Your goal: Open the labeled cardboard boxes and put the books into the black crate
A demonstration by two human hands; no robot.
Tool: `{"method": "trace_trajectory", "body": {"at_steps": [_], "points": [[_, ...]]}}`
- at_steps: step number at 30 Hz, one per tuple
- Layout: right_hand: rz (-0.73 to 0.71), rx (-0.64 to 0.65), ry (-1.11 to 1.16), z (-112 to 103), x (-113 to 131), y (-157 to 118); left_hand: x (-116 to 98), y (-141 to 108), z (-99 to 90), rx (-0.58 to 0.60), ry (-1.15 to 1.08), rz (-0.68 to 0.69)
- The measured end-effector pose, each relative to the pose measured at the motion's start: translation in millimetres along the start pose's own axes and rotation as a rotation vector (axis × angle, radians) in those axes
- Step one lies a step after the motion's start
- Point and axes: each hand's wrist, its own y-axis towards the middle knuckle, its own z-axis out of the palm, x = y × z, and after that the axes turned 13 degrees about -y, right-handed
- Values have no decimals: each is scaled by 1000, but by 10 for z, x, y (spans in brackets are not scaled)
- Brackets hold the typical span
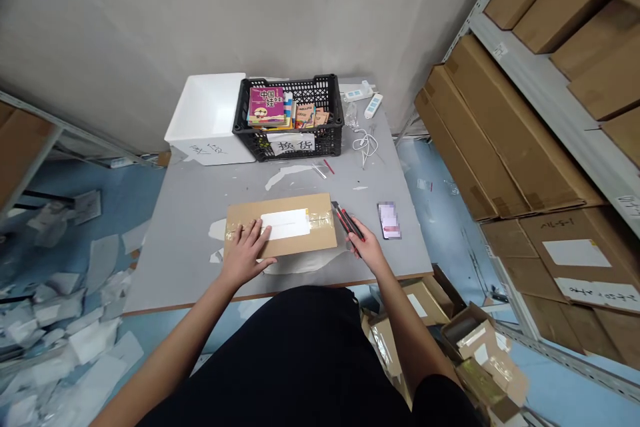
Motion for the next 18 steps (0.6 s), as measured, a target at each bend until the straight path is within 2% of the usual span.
{"method": "trace_trajectory", "body": {"at_steps": [11, 18], "points": [[11, 105, -71, -185, 83, -169, -20, 16, 34, -16, -4, -12], [27, 120, -97, -237, 182, -222, -30, -2, 46, -28, -8, -11]]}}
